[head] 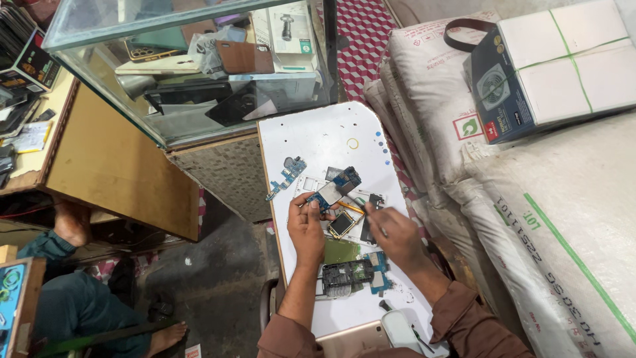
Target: The person disassembles a mobile phone at a small white worktable, separating the casing, battery and circuit boards, then reassembles the phone by fitting the board, keypad and housing back together and pressing the parts into place.
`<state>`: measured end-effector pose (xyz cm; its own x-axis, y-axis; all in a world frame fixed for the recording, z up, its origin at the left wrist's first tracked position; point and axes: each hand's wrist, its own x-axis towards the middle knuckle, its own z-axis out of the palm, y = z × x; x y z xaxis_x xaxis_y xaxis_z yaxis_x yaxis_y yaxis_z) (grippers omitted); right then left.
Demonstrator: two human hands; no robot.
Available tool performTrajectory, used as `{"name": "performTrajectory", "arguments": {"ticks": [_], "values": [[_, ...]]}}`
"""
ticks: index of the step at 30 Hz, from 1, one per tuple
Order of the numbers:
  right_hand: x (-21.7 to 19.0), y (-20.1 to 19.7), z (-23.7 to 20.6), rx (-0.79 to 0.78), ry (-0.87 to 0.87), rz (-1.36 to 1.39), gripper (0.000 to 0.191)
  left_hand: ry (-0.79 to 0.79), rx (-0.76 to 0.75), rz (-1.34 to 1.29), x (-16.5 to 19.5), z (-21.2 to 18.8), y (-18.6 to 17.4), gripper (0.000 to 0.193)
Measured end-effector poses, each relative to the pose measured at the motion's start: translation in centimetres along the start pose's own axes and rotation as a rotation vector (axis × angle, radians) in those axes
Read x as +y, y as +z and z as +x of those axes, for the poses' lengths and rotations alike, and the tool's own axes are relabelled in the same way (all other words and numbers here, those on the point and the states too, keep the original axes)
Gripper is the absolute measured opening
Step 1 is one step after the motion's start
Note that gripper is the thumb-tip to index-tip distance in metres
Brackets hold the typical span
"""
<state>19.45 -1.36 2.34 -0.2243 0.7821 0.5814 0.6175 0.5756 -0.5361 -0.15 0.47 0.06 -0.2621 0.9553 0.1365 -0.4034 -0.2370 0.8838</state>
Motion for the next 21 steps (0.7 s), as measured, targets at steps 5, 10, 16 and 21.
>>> {"name": "performTrajectory", "arguments": {"ticks": [5, 10, 16, 21], "values": [[0.0, -0.1, 0.1, 0.107, 0.031, -0.038, 0.028, -0.003, 0.000, -0.005, 0.1, 0.1, 0.0, 0.026], [-1.0, -0.6, 0.4, 0.045, -0.117, -0.110, 0.031, 0.012, 0.024, -0.006, -0.2, 0.0, -0.1, 0.025], [-1.2, -0.7, 0.6, 0.055, -0.008, -0.097, 0.031, 0.009, 0.002, 0.001, -0.6, 0.1, -0.3, 0.026], [-0.6, -0.5, 0.3, 0.041, 0.133, -0.022, 0.033, -0.010, 0.013, 0.004, -0.7, 0.2, -0.3, 0.027]]}}
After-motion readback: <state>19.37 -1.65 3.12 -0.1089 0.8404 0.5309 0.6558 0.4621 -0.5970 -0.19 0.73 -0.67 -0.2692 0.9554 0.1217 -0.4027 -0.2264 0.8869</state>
